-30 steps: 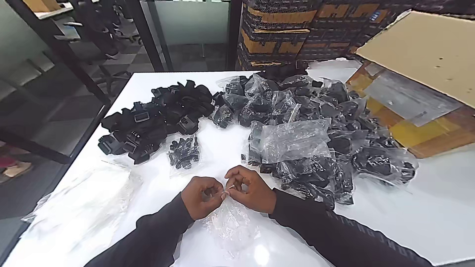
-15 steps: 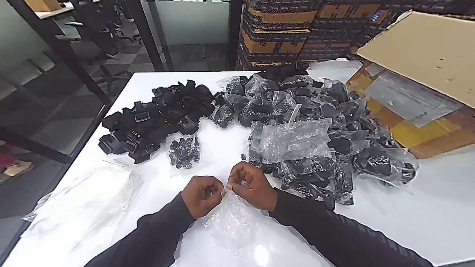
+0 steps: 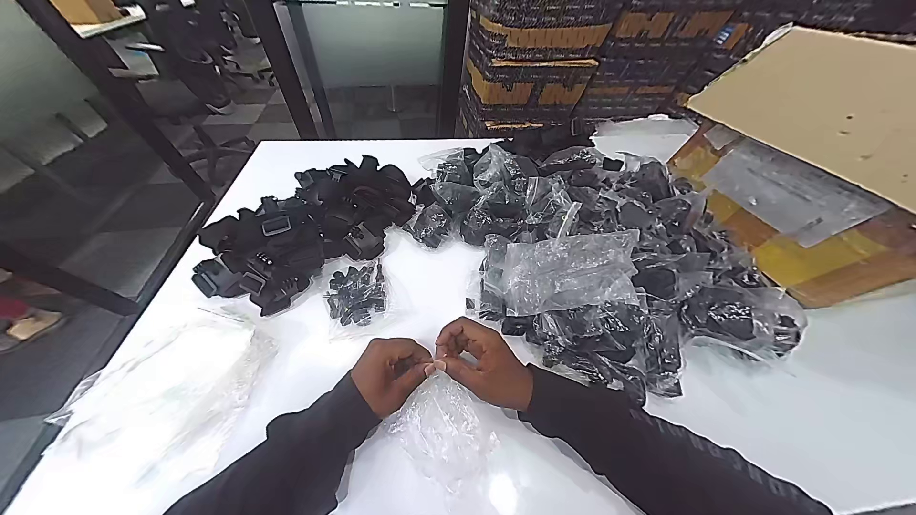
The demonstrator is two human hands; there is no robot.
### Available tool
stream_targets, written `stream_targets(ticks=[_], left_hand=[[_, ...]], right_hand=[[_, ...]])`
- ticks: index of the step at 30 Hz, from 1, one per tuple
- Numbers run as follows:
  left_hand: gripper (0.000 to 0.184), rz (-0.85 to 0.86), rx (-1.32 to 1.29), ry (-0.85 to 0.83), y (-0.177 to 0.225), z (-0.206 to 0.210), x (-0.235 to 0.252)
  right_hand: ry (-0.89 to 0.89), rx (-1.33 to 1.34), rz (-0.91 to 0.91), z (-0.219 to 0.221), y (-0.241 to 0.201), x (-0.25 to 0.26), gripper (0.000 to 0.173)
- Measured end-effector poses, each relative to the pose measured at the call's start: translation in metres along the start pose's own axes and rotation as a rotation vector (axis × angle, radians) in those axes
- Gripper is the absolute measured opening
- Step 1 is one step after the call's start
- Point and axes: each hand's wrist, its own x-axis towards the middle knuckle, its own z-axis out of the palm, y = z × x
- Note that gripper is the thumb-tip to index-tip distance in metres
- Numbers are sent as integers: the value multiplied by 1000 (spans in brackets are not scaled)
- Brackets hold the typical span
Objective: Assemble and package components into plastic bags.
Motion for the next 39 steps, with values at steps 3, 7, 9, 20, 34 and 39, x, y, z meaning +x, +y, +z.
stream_targets(ticks=[3, 7, 9, 20, 34, 39], left_hand=[[21, -32, -25, -8, 0, -2, 0], [17, -46, -65, -8, -1, -3, 0], [16, -44, -69, -7, -1, -3, 0], [19, -27, -92, -46, 0, -4, 0], [22, 11, -13, -54, -1, -2, 0], [22, 50, 47, -54, 1, 2, -1]], right_hand=[[-4, 9, -1, -1, 0, 0, 16], [-9, 31, -10, -1, 1, -1, 16], [-14, 48, -8, -1, 1, -1, 16], [-14, 38, -7, -2, 3, -1, 13], [-12, 30, -12, -2, 2, -1, 11], [-22, -37, -25, 0, -3, -1, 11]])
